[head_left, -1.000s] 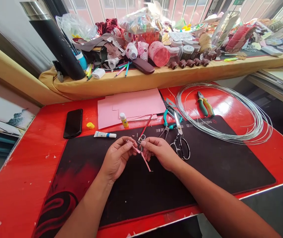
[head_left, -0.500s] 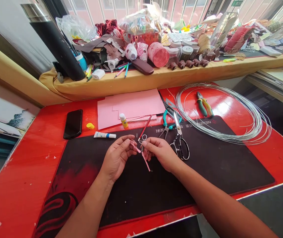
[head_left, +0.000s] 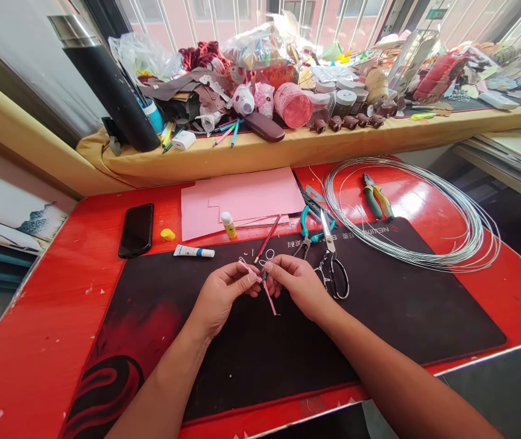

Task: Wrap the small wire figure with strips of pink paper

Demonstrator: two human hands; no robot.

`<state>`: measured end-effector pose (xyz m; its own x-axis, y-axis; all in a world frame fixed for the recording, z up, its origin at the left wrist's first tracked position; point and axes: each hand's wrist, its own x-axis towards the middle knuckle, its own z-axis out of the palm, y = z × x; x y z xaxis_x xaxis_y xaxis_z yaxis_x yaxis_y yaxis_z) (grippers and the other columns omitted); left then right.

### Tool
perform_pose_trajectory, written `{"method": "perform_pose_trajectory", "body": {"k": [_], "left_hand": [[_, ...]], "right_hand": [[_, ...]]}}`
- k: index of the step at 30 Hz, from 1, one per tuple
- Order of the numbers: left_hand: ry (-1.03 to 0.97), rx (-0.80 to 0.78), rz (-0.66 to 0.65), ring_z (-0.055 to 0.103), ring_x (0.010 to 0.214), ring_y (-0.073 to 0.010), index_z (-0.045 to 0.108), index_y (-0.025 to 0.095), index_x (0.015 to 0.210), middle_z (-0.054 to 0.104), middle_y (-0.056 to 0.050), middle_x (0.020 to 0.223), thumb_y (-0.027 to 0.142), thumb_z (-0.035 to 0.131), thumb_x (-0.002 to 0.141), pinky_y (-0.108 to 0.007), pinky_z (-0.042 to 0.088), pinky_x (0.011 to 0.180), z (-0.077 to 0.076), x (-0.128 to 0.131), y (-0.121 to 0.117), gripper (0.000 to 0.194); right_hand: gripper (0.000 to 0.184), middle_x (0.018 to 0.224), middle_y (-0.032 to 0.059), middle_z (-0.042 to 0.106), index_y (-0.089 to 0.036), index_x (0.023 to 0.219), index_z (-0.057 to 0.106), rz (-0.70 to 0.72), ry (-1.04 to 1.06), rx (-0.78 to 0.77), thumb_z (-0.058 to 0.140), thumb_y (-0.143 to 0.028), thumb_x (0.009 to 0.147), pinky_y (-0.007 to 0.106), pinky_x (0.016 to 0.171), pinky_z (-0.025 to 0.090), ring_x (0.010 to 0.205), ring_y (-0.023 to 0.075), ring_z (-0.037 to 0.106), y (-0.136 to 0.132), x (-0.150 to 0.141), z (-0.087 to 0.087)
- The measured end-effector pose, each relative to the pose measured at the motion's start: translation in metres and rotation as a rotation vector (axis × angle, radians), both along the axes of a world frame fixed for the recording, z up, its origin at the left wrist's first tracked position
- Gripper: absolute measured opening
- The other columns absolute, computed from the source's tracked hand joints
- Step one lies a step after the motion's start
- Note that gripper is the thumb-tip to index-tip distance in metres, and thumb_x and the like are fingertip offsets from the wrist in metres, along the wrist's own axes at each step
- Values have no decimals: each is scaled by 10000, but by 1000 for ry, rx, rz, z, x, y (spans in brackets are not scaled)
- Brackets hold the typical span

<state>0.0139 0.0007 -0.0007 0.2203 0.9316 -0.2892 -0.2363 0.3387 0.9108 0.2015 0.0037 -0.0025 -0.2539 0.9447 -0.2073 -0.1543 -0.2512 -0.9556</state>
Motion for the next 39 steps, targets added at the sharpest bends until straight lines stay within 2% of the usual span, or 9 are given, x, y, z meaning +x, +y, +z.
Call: {"method": "perform_pose_trajectory", "body": {"k": [10, 25, 31, 36, 39], "left_hand": [[10, -38, 10, 673, 659, -157, 822, 152, 835, 761, -72, 772, 438, 938, 736, -245, 546, 584, -3, 1, 0, 324], [16, 46, -60, 684, 663, -151, 828, 167, 858, 782, -67, 836, 382, 897, 787, -252, 576, 602, -1, -1, 0, 237], [128, 78, -32, 678, 635, -161, 821, 157, 837, 776, -67, 819, 400, 889, 751, -275, 579, 584, -3, 0, 3, 267], [273, 141, 34, 671, 647, -175, 777, 173, 846, 744, -35, 751, 400, 846, 772, -290, 574, 619, -11, 0, 3, 248], [315, 166, 47, 655, 630, -168, 739, 180, 881, 707, -15, 730, 417, 784, 831, -282, 551, 604, -11, -2, 3, 246]], "right_hand": [[448, 662, -1, 681, -198, 771, 656, -5, -16, 9, 778, -617, 871, 276, 573, 485, 588, 147, 622, 1, 2, 2], [433, 658, -9, 677, -188, 772, 680, 12, 50, -49, 797, -597, 853, 264, 577, 477, 568, 127, 588, 0, 4, 3], [443, 655, -7, 683, -180, 767, 685, 40, 85, -65, 810, -597, 846, 252, 570, 472, 561, 119, 593, -1, 4, 4], [451, 653, 1, 689, -176, 774, 691, 187, 118, -94, 792, -606, 868, 247, 561, 460, 546, 114, 595, -7, -1, 3], [448, 650, 1, 684, -179, 764, 684, 125, 105, -63, 796, -601, 867, 248, 560, 459, 552, 117, 595, -7, -1, 4]]}}
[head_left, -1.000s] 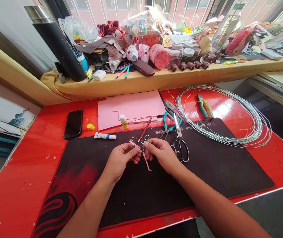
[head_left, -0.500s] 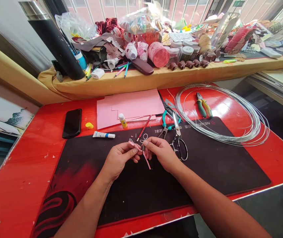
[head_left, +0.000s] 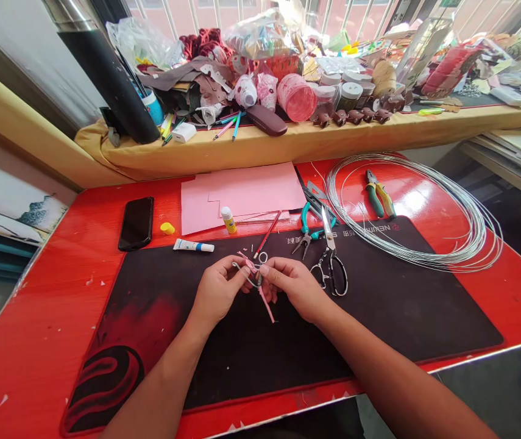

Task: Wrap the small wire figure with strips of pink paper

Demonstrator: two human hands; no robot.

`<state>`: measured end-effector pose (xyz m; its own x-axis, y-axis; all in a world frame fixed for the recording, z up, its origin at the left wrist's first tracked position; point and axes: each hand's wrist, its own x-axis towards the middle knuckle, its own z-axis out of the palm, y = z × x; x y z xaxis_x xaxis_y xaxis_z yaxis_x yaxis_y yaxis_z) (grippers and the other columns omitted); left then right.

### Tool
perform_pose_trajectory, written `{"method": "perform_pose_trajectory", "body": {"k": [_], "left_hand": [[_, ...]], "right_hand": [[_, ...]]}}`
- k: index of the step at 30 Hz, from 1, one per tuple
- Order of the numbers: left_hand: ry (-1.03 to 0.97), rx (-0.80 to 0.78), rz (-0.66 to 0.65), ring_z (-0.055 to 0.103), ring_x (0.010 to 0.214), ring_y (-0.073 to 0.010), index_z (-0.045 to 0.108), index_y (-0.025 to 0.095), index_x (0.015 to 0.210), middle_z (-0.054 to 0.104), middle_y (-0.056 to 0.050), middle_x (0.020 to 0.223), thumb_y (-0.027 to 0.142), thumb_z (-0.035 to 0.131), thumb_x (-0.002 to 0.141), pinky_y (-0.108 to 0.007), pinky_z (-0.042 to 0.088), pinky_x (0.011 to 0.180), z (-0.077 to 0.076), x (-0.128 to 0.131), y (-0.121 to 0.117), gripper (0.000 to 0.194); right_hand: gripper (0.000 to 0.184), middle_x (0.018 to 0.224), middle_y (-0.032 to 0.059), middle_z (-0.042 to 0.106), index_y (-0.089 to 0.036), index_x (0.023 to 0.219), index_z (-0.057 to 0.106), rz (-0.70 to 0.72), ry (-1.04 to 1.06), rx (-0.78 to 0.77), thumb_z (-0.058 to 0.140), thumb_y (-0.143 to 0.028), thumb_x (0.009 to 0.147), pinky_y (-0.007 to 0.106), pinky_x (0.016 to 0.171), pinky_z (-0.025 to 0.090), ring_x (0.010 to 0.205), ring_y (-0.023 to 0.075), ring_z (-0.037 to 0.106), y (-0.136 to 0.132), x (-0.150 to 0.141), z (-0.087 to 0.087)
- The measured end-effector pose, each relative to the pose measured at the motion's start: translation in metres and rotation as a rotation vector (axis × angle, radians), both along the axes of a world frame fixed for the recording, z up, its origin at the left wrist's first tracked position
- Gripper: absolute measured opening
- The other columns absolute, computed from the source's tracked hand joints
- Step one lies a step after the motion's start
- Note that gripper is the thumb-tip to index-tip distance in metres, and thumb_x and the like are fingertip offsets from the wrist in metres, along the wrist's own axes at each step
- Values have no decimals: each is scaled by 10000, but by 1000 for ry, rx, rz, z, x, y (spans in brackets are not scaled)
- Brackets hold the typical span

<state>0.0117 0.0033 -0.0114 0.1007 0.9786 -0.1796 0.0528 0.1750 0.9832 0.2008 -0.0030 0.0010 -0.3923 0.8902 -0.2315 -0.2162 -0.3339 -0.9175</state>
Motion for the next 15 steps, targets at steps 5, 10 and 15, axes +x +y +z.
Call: {"method": "perform_pose_trajectory", "body": {"k": [5, 10, 15], "left_hand": [[22, 20, -21, 550, 549, -125, 607, 214, 816, 573, 41, 627, 430, 614, 965, -232, 438, 526, 4, -2, -2, 262], [58, 1, 7, 507, 479, -114, 534, 222, 723, 536, 48, 544, 550, 584, 989, -228, 395, 489, 3, -3, -1, 425], [50, -4, 43, 629, 564, -149, 654, 199, 802, 685, -7, 693, 471, 723, 883, -264, 510, 549, 3, -5, 0, 292]], "right_hand": [[411, 641, -13, 662, -192, 761, 673, -165, -7, -11, 809, -565, 866, 245, 542, 432, 554, 118, 576, 4, 6, 2], [425, 633, -12, 648, -193, 752, 664, -150, -28, -8, 803, -576, 871, 249, 546, 426, 554, 120, 562, 3, 3, 1], [431, 633, -14, 638, -191, 762, 667, -175, -42, -16, 811, -585, 862, 248, 544, 417, 556, 120, 552, 2, 3, 0]]}}
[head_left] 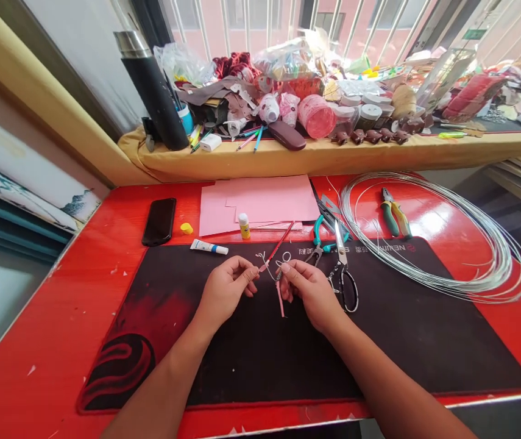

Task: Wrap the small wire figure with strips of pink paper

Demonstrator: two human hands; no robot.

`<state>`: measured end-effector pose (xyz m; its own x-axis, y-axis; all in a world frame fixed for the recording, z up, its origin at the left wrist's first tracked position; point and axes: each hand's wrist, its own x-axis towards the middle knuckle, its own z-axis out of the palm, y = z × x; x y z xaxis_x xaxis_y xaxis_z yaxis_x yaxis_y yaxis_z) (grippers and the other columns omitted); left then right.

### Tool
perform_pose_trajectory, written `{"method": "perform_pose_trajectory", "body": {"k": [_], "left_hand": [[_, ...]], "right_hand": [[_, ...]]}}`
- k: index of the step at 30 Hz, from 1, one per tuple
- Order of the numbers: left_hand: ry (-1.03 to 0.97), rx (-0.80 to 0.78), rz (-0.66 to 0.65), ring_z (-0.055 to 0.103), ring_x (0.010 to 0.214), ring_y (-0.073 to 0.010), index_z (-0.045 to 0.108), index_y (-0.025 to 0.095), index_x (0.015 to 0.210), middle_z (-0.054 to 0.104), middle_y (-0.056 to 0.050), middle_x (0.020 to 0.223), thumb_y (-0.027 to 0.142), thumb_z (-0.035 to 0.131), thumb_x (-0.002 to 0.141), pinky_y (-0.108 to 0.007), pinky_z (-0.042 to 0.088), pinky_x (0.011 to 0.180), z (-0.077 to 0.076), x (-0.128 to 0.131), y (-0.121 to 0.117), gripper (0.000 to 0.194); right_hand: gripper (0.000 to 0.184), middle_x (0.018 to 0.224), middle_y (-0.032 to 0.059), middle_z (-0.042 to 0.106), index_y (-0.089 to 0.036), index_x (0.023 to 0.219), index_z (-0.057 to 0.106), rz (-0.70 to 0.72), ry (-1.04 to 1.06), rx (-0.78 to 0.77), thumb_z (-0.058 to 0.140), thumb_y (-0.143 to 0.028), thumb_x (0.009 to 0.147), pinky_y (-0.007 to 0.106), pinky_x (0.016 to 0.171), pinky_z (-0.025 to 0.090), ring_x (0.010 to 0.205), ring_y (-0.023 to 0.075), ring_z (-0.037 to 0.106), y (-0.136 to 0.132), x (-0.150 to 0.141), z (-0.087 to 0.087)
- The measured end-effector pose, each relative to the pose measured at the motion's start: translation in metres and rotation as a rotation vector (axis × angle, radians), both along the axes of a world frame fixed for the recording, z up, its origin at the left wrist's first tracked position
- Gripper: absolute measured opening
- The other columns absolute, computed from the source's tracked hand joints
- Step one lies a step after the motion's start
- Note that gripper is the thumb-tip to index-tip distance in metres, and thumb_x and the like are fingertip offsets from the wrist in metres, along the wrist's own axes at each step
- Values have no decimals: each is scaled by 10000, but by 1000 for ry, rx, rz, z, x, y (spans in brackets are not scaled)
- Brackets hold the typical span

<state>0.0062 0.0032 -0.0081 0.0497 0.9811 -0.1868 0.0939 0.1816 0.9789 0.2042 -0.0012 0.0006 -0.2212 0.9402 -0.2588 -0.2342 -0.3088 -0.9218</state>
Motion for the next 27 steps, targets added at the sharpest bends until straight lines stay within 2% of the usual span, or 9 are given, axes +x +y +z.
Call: {"method": "perform_pose_trajectory", "body": {"k": [4, 8, 10, 14, 18, 20, 21, 24, 27], "left_hand": [[139, 98, 27, 648, 639, -173, 749, 212, 942, 707, -19, 768, 325, 638, 906, -297, 537, 622, 9, -4, -7, 162], [377, 261, -1, 714, 910, -225, 812, 262, 990, 763, -56, 971, 258, 526, 981, -342, 547, 855, 19, -20, -18, 285], [456, 280, 22, 721, 938, -251, 824, 279, 958, 774, -58, 967, 298, 585, 967, -344, 535, 854, 21, -39, -22, 240], [668, 356, 215, 704, 917, -302, 823, 301, 888, 787, -72, 958, 415, 664, 918, -376, 513, 854, 16, -99, -18, 198], [917, 478, 294, 632, 1169, -417, 822, 284, 965, 762, -135, 1191, 413, 699, 852, -525, 434, 1070, 11, -132, -9, 211], [909, 510, 304, 577, 1276, -429, 814, 276, 1077, 720, -144, 1319, 425, 718, 852, -560, 383, 1138, 14, -122, -9, 286], [845, 493, 268, 599, 1248, -410, 810, 275, 1101, 733, -135, 1287, 443, 721, 857, -550, 404, 1125, 16, -110, -9, 310], [433, 202, 39, 718, 975, -304, 794, 252, 1167, 797, -102, 1083, 502, 740, 864, -429, 552, 899, 23, -67, -6, 396], [133, 50, -114, 706, 791, -243, 794, 205, 1157, 802, -96, 916, 558, 752, 848, -361, 557, 752, 25, -33, 2, 471]], "right_hand": [[432, 635, -12, 631, -188, 827, 707, -17, -31, -2, 811, -606, 859, 249, 537, 405, 563, 126, 546, -1, 2, 1], [467, 660, 10, 648, -189, 770, 678, 21, -56, 16, 819, -629, 842, 271, 540, 416, 574, 142, 558, -1, 1, 1], [462, 663, 13, 649, -193, 778, 680, 32, -62, 22, 814, -630, 846, 279, 542, 420, 576, 148, 560, -1, 0, 1], [444, 656, 3, 641, -201, 779, 665, 36, -60, 39, 801, -617, 859, 279, 536, 421, 567, 146, 560, -2, -1, 0], [436, 637, -8, 629, -202, 787, 663, 40, -71, 54, 783, -613, 873, 276, 530, 420, 556, 142, 553, -2, -2, 0], [425, 633, -11, 627, -202, 785, 662, 44, -76, 64, 777, -600, 882, 274, 536, 423, 557, 140, 551, -2, -2, 0], [420, 635, -11, 630, -202, 785, 661, 47, -78, 68, 775, -593, 887, 273, 539, 425, 560, 139, 551, -2, -2, 0], [415, 637, -11, 638, -200, 775, 656, 57, -86, 69, 770, -582, 893, 270, 547, 429, 555, 132, 548, -3, -2, 1], [421, 644, -8, 651, -198, 774, 653, 75, -103, 63, 768, -587, 888, 270, 544, 430, 540, 126, 545, -2, -2, 0]]}}
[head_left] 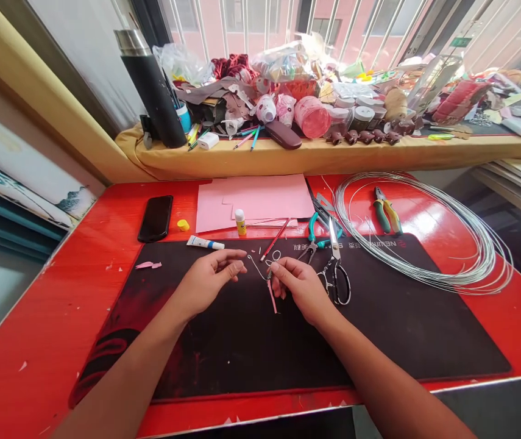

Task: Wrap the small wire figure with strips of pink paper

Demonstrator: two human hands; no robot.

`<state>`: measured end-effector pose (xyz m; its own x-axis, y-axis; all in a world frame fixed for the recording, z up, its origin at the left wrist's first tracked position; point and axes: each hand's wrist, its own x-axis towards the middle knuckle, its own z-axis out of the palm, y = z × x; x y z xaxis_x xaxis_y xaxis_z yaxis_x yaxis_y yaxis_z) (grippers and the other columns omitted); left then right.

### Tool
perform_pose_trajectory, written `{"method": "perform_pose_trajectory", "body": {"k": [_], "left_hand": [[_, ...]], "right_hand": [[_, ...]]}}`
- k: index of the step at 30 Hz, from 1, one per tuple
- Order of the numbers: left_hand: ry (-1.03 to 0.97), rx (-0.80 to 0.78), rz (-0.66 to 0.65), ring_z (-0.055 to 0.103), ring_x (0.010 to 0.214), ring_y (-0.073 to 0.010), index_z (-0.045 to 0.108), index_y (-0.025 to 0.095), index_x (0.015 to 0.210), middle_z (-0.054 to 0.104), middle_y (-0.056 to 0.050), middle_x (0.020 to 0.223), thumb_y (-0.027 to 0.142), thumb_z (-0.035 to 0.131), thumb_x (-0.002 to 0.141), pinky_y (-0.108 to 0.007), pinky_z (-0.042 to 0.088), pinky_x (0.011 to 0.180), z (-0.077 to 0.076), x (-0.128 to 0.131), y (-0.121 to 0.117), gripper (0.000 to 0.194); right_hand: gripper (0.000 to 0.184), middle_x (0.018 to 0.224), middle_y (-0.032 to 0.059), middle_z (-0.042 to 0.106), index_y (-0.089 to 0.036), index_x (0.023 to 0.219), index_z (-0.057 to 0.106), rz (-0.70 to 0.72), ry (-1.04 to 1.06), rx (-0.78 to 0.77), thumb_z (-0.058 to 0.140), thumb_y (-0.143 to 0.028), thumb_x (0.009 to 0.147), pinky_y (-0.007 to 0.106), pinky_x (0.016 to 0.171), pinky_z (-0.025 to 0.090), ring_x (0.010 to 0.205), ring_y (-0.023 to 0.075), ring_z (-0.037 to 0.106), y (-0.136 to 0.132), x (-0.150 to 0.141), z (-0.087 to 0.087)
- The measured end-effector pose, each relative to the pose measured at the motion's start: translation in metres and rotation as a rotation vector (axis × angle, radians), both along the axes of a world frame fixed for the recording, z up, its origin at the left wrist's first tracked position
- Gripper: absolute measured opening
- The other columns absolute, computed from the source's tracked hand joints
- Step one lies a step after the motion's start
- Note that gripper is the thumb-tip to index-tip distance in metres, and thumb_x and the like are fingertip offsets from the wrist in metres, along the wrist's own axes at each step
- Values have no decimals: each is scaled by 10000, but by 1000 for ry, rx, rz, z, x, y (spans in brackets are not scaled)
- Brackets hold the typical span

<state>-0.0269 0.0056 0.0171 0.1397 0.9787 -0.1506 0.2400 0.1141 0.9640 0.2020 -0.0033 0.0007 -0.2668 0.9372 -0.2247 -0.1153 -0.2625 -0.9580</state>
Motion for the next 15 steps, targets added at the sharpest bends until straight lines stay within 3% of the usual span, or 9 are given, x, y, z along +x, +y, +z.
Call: {"method": "perform_pose_trajectory", "body": {"k": [5, 15], "left_hand": [[-121, -5, -27, 639, 669, -187, 785, 191, 854, 766, -75, 783, 558, 715, 892, -298, 505, 636, -6, 19, 8, 376], [-431, -131, 228, 697, 687, -182, 762, 175, 805, 751, -51, 740, 468, 839, 776, -293, 559, 666, -26, 30, -3, 305]], "right_hand": [[430, 641, -11, 646, -205, 768, 647, -14, -75, 48, 763, -605, 877, 272, 531, 425, 544, 136, 563, 2, 1, -1], [497, 733, 11, 683, -206, 823, 666, 59, -47, 104, 694, -696, 905, 265, 536, 438, 575, 136, 597, 2, 1, -1]]}}
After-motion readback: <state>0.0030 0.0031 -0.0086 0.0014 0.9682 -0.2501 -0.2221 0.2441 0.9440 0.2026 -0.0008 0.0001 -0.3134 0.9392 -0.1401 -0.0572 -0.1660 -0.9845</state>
